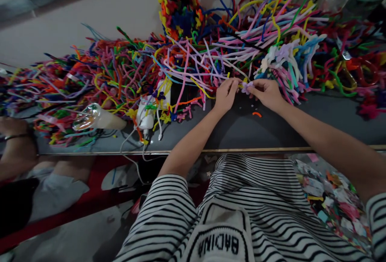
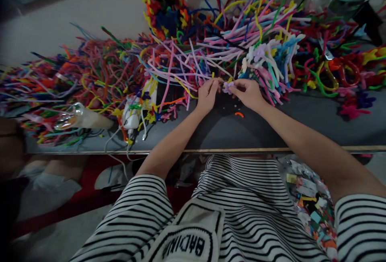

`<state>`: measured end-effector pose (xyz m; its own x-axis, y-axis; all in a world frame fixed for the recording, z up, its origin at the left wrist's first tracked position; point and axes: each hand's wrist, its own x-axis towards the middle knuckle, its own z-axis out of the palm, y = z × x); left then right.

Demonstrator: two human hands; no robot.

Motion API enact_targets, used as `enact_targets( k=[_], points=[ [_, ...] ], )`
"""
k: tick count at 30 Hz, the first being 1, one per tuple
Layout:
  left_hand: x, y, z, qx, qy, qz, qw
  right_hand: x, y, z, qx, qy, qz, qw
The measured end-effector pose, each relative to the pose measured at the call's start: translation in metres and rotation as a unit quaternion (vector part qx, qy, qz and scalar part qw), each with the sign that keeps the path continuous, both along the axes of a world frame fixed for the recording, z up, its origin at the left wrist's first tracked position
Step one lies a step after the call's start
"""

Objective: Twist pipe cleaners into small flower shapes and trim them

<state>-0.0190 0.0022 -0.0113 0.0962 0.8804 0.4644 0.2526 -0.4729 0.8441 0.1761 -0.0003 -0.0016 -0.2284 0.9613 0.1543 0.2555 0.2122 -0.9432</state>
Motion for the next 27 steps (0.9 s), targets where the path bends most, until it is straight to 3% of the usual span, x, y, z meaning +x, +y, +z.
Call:
enact_targets(
  k=[5,12,16,21,27],
  points=[
    [0.009,0.004,-0.005,-0.007,0.042,-0.056,0.998,0.001,0.005,-0.003,-0.026,0.008,-0.015,1.0],
    [0.014,0.022,-0.019,-0.02,0.013,-0.078,0.997,0.002,0.001,0.002,-0.029,0.061,-0.036,0.997],
    [0.011,0.016,-0.012,0.013,0.033,-0.051,0.998,0.003,0.001,-0.002,-0.037,0.093,-0.02,0.995],
    [0.011,0.008,-0.007,0.066,0.11,0.003,0.992,0.002,0.005,-0.011,0.016,0.114,-0.025,0.993],
    [0.013,0.007,-0.009,0.052,0.12,0.04,0.991,0.002,0.008,-0.014,0.017,0.093,-0.032,0.995]
  ],
)
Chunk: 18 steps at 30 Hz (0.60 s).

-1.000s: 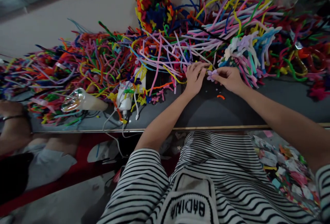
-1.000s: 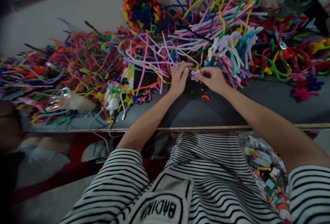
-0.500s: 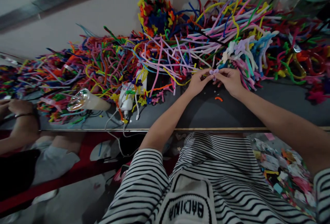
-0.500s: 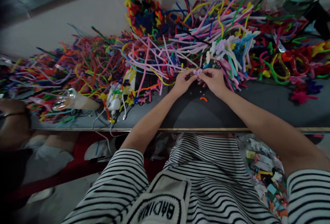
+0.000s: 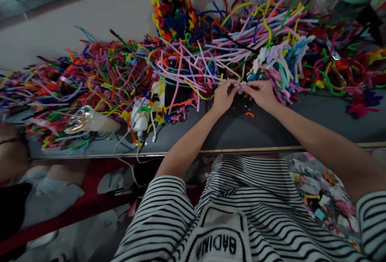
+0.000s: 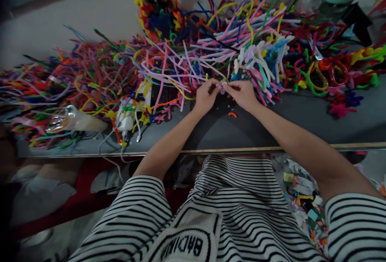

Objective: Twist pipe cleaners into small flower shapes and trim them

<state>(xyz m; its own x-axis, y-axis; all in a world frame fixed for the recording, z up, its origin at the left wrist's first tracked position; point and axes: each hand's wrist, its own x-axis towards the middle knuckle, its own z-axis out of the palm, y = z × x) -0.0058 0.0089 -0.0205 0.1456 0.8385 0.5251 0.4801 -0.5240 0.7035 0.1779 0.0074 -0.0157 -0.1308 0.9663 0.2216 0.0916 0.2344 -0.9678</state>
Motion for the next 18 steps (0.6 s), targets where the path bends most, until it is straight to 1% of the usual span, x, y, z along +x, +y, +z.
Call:
enact_targets(
  k=[2,3,6,8,11,13,15,18],
  points=[
    [0.0004,-0.0002,-0.0013,-0.02,-0.017,0.0,1.0,-0.0005,0.0007,-0.0007,-0.005,0.002,-0.009,1.0],
    [0.0006,-0.0004,-0.0021,-0.039,-0.026,-0.014,0.999,-0.0007,0.0009,-0.0009,-0.009,0.005,-0.011,1.0],
    [0.0017,-0.0016,-0.0041,-0.103,-0.063,-0.09,0.989,-0.0009,0.0009,-0.0004,-0.019,0.019,-0.009,1.0],
    [0.0024,-0.0028,-0.0045,-0.112,-0.093,-0.109,0.983,-0.0008,0.0006,0.0007,-0.02,0.024,-0.008,0.999],
    [0.0027,-0.0039,-0.0041,-0.087,-0.118,-0.065,0.987,-0.0009,0.0001,0.0014,-0.02,0.021,-0.01,1.0],
    [0.0023,-0.0035,-0.0045,-0.085,-0.121,-0.04,0.988,-0.0011,-0.0004,0.0013,-0.022,0.017,-0.012,1.0],
    [0.0018,-0.002,-0.0058,-0.096,-0.127,-0.035,0.987,-0.0014,-0.0014,0.0016,-0.018,0.023,-0.013,0.999],
    [0.001,0.0013,-0.0082,-0.105,-0.133,-0.045,0.985,-0.0014,-0.0032,0.0034,-0.004,0.039,-0.013,0.999]
  ],
)
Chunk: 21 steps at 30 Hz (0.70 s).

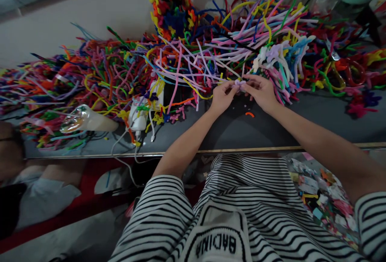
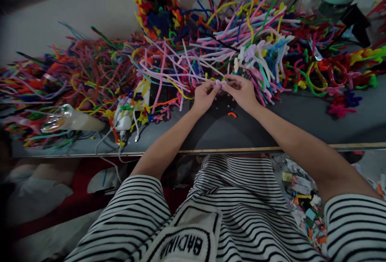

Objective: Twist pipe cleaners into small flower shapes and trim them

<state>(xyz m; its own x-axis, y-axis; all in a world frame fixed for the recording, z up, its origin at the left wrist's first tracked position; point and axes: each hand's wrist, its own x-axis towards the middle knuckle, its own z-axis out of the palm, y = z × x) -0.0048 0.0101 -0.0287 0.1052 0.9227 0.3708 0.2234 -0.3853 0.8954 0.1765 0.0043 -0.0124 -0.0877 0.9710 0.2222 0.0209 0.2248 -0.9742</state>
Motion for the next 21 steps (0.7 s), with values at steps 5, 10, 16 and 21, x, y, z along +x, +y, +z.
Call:
enact_targets(
  k=[5,10,16,21],
  points=[
    [-0.0011,0.0027,-0.0015,0.026,0.023,0.0,0.999,0.0012,0.0006,0.0015,0.031,-0.012,-0.013,0.999],
    [-0.0016,0.0027,-0.0034,0.045,0.033,0.012,0.998,0.0007,0.0036,-0.0008,-0.003,-0.014,0.002,1.0],
    [-0.0037,0.0043,-0.0042,0.039,0.052,0.023,0.998,-0.0006,0.0029,0.0019,-0.017,-0.023,0.054,0.998],
    [-0.0063,0.0074,-0.0051,0.038,0.034,0.002,0.999,-0.0001,0.0042,0.0032,-0.024,-0.022,0.05,0.998]
  ],
)
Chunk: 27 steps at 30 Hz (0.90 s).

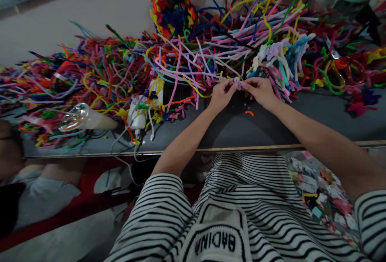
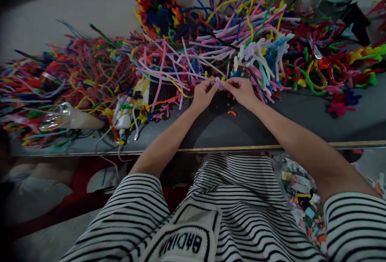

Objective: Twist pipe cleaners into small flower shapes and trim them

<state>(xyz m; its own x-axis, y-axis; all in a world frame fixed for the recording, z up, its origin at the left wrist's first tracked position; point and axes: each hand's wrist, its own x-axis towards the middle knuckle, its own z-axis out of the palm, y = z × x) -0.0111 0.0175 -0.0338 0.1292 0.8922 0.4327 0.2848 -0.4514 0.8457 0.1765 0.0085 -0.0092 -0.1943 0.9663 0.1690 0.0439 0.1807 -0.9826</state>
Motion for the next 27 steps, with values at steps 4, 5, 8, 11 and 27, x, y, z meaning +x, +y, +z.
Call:
enact_targets(
  k=[4,5,8,11,27],
  points=[
    [-0.001,0.0,0.002,-0.003,0.008,-0.003,1.0,0.001,0.002,-0.003,0.002,-0.023,-0.003,1.0],
    [-0.001,0.0,0.003,0.0,0.013,0.0,1.0,0.002,0.003,-0.004,0.003,-0.027,-0.002,1.0],
    [-0.001,-0.002,0.005,0.01,0.018,0.009,1.0,0.002,0.003,-0.005,0.003,-0.035,0.004,0.999],
    [0.0,-0.002,0.003,0.009,0.005,0.008,1.0,0.001,-0.001,-0.003,0.013,-0.042,-0.009,0.999],
    [0.001,-0.004,0.01,-0.083,-0.073,-0.1,0.989,0.007,-0.005,0.007,0.152,-0.145,-0.038,0.977]
  ],
)
